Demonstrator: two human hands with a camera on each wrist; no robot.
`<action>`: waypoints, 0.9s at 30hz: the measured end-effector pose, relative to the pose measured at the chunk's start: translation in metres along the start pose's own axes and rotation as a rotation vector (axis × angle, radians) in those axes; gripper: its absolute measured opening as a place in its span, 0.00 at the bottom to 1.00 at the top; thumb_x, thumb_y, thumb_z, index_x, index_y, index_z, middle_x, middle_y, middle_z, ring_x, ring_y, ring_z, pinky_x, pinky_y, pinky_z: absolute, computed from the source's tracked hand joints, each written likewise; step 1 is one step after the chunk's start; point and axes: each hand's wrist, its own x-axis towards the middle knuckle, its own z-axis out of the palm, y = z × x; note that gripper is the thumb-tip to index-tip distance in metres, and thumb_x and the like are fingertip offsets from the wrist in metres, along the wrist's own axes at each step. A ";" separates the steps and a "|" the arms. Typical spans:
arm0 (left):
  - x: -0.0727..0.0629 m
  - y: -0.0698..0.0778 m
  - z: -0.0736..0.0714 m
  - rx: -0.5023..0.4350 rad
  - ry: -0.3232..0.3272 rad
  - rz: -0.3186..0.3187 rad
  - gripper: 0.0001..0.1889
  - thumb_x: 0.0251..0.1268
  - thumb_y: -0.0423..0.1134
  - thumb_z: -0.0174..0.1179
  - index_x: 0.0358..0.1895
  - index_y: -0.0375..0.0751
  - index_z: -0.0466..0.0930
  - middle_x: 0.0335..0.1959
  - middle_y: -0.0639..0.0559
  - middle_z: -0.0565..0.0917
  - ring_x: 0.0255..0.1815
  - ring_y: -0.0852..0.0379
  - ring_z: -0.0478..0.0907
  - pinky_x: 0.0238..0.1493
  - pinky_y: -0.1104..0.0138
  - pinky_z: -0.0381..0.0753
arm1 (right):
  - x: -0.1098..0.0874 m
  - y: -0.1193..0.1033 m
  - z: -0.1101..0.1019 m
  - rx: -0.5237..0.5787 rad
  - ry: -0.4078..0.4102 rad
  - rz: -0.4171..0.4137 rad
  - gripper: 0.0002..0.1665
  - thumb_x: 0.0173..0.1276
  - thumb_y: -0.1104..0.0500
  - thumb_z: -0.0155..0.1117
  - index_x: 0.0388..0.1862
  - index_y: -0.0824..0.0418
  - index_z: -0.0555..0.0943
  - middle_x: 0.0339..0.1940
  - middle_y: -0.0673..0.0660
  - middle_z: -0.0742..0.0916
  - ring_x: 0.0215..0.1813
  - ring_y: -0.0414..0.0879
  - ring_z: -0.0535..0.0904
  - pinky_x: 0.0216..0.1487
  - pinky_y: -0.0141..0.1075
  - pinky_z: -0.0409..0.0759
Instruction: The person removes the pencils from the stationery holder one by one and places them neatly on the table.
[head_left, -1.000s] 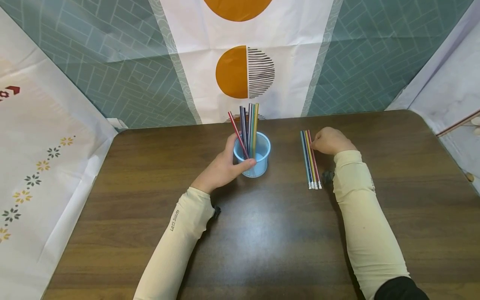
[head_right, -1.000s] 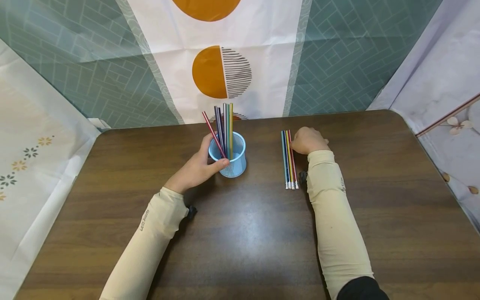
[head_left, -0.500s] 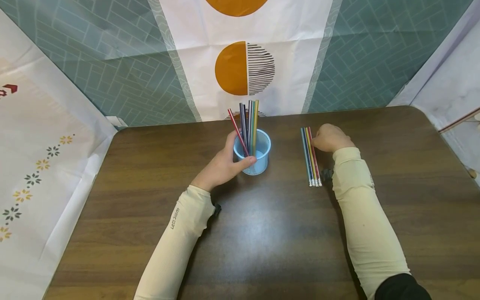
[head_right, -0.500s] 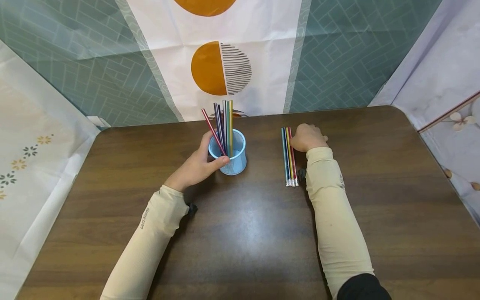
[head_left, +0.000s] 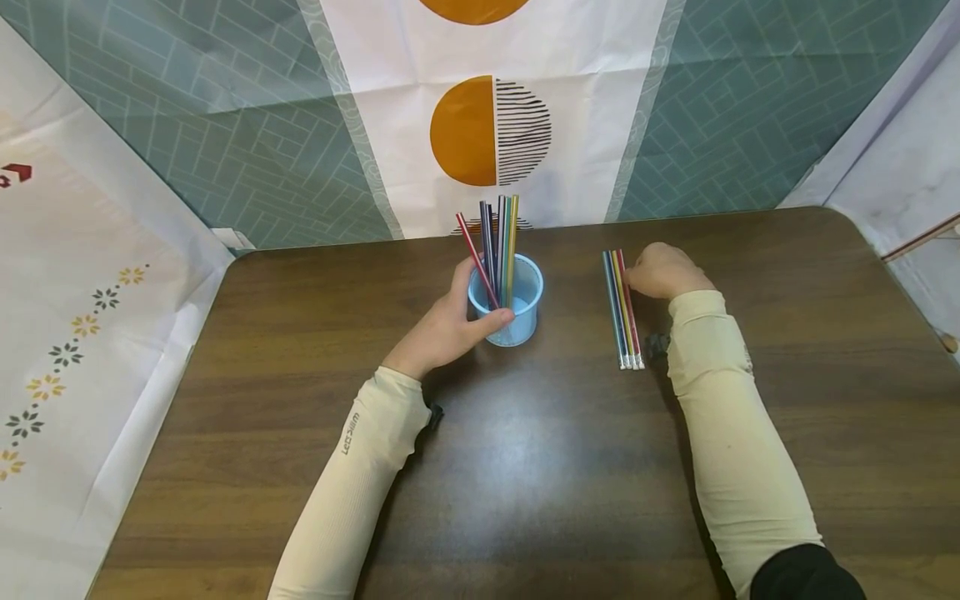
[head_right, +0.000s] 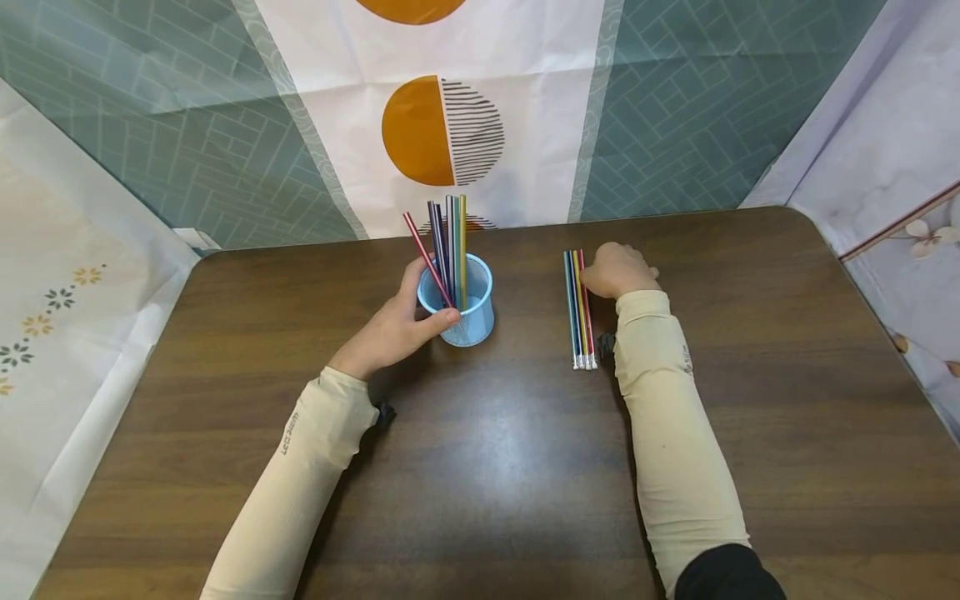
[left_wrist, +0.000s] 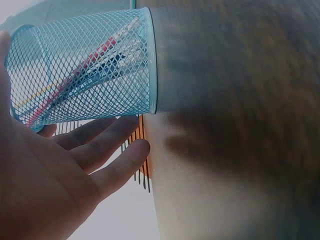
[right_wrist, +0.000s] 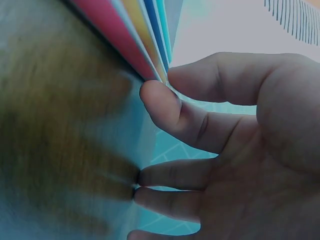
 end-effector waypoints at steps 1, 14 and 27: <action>0.000 0.000 0.000 -0.001 0.002 0.002 0.48 0.64 0.64 0.64 0.78 0.67 0.39 0.63 0.45 0.74 0.60 0.49 0.75 0.65 0.52 0.71 | 0.000 0.001 0.000 0.005 0.004 -0.003 0.24 0.69 0.54 0.54 0.11 0.56 0.68 0.15 0.49 0.68 0.24 0.49 0.65 0.30 0.44 0.66; -0.001 0.001 0.001 -0.007 0.016 0.007 0.48 0.64 0.63 0.65 0.78 0.66 0.42 0.61 0.46 0.74 0.60 0.49 0.74 0.65 0.52 0.70 | -0.012 -0.015 -0.009 0.159 0.098 -0.164 0.18 0.79 0.50 0.53 0.42 0.64 0.79 0.36 0.61 0.79 0.38 0.56 0.71 0.37 0.48 0.70; -0.001 0.002 0.002 -0.006 0.012 0.004 0.48 0.64 0.65 0.64 0.78 0.70 0.39 0.65 0.48 0.72 0.60 0.51 0.74 0.66 0.52 0.70 | -0.015 -0.087 0.023 0.521 0.193 -0.430 0.22 0.76 0.53 0.63 0.62 0.63 0.79 0.62 0.60 0.81 0.65 0.55 0.74 0.67 0.51 0.70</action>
